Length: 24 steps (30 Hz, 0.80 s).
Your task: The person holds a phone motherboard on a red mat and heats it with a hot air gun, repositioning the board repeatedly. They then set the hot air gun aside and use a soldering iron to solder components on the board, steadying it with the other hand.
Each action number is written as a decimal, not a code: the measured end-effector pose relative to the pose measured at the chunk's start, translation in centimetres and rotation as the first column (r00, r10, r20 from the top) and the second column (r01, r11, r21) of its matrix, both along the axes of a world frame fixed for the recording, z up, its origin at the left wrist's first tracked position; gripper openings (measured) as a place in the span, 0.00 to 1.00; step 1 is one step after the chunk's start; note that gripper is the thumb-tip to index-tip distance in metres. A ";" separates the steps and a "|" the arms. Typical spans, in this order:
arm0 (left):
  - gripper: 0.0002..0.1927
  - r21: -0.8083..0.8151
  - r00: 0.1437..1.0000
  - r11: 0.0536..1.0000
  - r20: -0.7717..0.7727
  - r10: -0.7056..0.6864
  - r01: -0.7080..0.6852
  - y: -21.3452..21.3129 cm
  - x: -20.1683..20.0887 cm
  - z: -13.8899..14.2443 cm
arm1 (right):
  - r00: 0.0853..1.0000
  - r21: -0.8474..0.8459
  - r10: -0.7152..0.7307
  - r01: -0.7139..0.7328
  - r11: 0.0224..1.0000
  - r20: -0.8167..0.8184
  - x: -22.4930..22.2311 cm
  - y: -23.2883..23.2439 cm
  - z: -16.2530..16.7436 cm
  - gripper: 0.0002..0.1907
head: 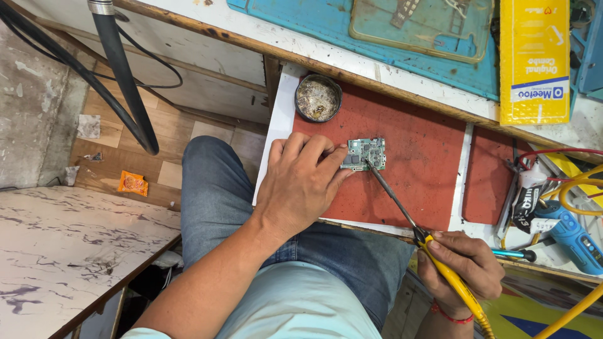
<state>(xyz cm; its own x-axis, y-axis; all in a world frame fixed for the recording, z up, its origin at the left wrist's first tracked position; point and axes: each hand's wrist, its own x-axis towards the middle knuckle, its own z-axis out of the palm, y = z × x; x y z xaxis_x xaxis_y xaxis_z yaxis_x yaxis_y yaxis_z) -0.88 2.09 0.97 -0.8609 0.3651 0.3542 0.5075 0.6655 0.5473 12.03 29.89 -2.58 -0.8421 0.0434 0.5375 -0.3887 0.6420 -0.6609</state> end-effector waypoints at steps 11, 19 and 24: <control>0.18 0.000 1.000 1.000 -0.018 0.003 -0.003 0.1 0.2 0.1 | 0.999 0.043 0.007 -0.005 0.999 -0.047 -4.4 -4.5 3.8 0.14; 0.18 -0.018 1.000 1.000 -0.007 0.003 -0.003 -0.2 0.1 0.2 | 0.986 0.138 0.164 -0.165 0.977 0.014 -9.0 -7.1 7.4 0.16; 0.17 -0.011 1.000 1.000 -0.011 0.002 -0.002 -0.4 0.0 -0.1 | 0.979 0.146 0.185 -0.196 0.970 0.082 -9.8 -7.7 9.0 0.15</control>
